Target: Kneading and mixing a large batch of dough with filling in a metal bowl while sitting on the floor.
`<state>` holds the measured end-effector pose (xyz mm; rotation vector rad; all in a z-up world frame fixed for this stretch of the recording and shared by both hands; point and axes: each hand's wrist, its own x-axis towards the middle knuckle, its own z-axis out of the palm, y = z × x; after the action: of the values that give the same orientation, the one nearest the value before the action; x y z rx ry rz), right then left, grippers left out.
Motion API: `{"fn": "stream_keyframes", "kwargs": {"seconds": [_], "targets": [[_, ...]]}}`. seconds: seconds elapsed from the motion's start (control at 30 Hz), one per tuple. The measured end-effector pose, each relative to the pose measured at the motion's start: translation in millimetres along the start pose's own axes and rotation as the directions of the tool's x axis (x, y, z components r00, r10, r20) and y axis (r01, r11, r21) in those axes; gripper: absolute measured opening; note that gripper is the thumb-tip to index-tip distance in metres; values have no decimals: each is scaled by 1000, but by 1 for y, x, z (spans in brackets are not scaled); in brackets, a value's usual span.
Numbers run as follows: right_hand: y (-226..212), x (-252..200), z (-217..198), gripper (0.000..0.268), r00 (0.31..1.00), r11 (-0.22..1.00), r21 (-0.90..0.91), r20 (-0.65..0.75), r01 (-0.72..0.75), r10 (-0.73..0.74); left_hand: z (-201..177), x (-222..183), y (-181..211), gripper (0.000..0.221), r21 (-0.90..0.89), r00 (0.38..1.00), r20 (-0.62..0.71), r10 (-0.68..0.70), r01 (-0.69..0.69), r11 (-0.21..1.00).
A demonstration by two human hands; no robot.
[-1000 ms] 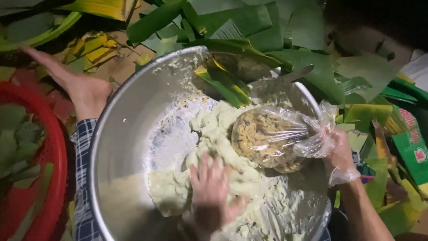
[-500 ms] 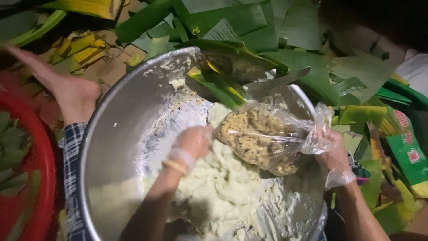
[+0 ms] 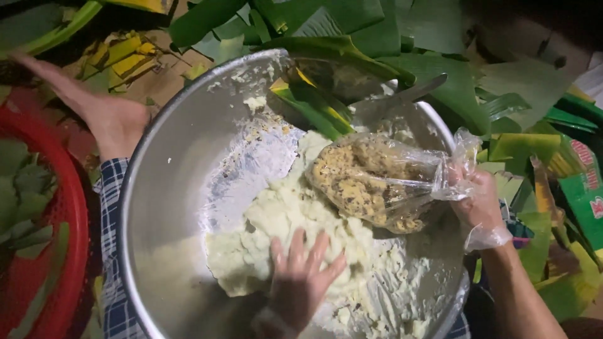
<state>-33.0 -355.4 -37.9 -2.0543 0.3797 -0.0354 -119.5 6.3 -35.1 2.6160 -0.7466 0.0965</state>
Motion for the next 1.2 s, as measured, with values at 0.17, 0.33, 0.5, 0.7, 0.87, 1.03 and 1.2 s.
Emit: {"fn": "stream_keyframes", "kwargs": {"seconds": [0.17, 0.33, 0.5, 0.7, 0.87, 1.03, 1.2], "targets": [[-13, -6, 3, 37, 999, 995, -92, -36, 24, -28, 13, 65, -46, 72, -172, 927, 344, -146, 215, 961], [-20, -8, 2, 38, 1000, 995, -93, -21, -23, 21, 3, 107, -105, 55, -554, 669, 376, -642, 717, 423], [-9, -7, 3, 32, 999, 998, -48, -20, -28, 27, 14, 77, -114, 55, -571, 618, 185, -764, 701, 428], [-2, -1, 1, 28, 998, 997, 58, -3, -56, 56, -88, 25, -100, 56, -637, 831, 452, -325, 556, 535], [-20, -6, 4, 35, 996, 994, -88, -53, -70, 65, -22, 7, -219, 54, -699, 673, 333, -660, 646, 306], [-11, -1, 5, 30, 995, 997, -23, -73, -76, 75, -37, 82, -113, 77, -600, 764, 526, -373, 644, 474], [-38, -2, 8, 35, 988, 988, -62, -55, -145, 141, -70, 58, -9, 57, -424, 747, 653, 128, 220, 879]]}}
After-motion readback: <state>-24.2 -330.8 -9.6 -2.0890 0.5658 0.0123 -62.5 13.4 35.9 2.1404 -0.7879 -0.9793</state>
